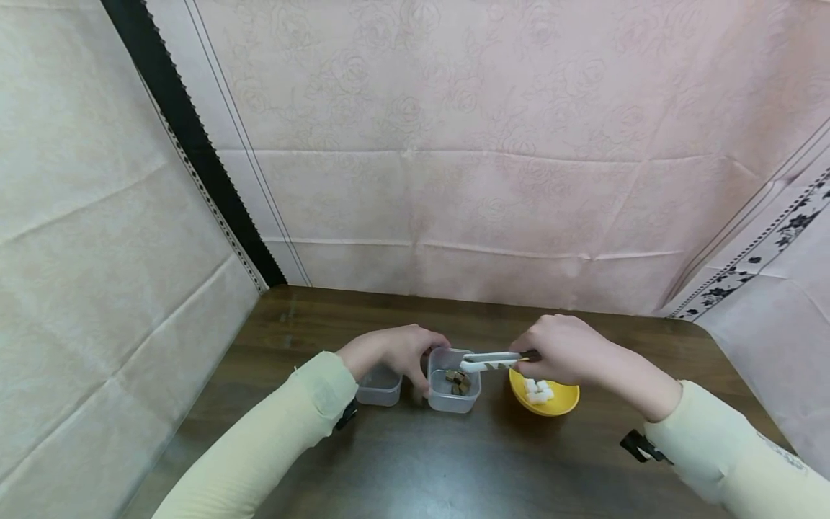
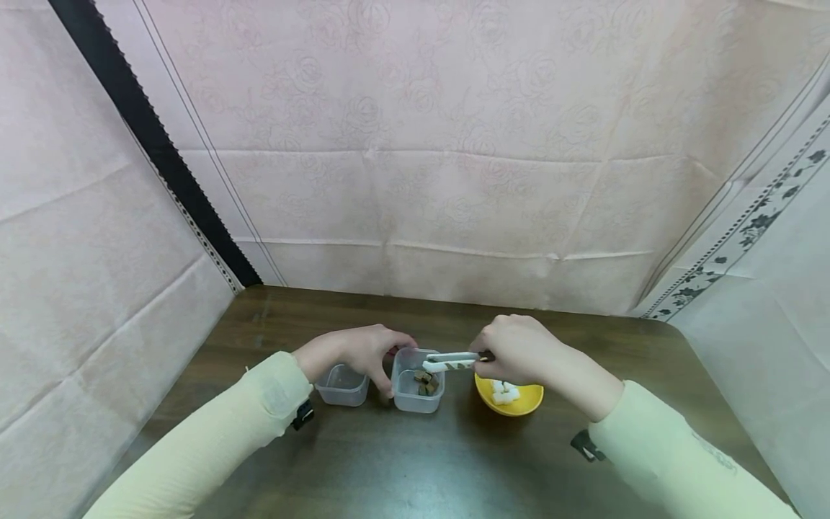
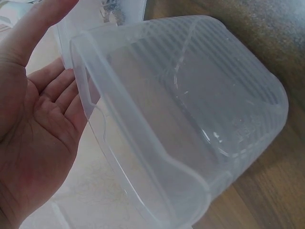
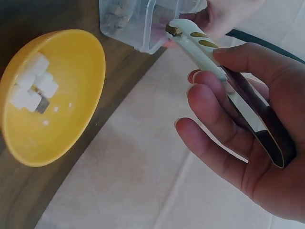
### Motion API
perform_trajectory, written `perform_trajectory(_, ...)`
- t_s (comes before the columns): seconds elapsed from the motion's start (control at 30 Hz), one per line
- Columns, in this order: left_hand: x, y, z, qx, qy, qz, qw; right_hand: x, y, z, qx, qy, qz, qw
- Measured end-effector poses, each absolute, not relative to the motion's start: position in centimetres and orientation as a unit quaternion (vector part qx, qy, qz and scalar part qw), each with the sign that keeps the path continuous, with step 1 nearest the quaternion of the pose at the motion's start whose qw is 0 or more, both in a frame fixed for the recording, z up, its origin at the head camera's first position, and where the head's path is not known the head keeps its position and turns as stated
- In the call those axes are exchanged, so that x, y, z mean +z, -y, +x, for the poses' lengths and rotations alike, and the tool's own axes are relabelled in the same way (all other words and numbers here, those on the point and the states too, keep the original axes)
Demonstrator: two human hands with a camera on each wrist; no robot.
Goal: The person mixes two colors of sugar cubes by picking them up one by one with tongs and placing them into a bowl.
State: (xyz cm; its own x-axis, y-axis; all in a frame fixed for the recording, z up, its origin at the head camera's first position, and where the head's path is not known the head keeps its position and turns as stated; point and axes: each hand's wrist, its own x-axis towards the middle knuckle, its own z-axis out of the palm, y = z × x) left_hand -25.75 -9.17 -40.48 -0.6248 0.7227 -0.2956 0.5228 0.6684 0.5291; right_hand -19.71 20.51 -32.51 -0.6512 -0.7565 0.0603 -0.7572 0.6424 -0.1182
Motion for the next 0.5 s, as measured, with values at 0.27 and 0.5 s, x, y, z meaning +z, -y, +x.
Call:
perform_trajectory(0.27, -40.5, 9.1, -25.8, 0.201, -0.879, 0.356, 0.246, -32.1, -23.0, -18.9, 0.066, 0.917, 0.393, 0.011)
perform_trajectory(0.5, -40.5, 9.2, -25.8, 0.204, -0.878, 0.353, 0.25, -32.0, -25.4, -18.3, 0.067, 0.922, 0.381, 0.025)
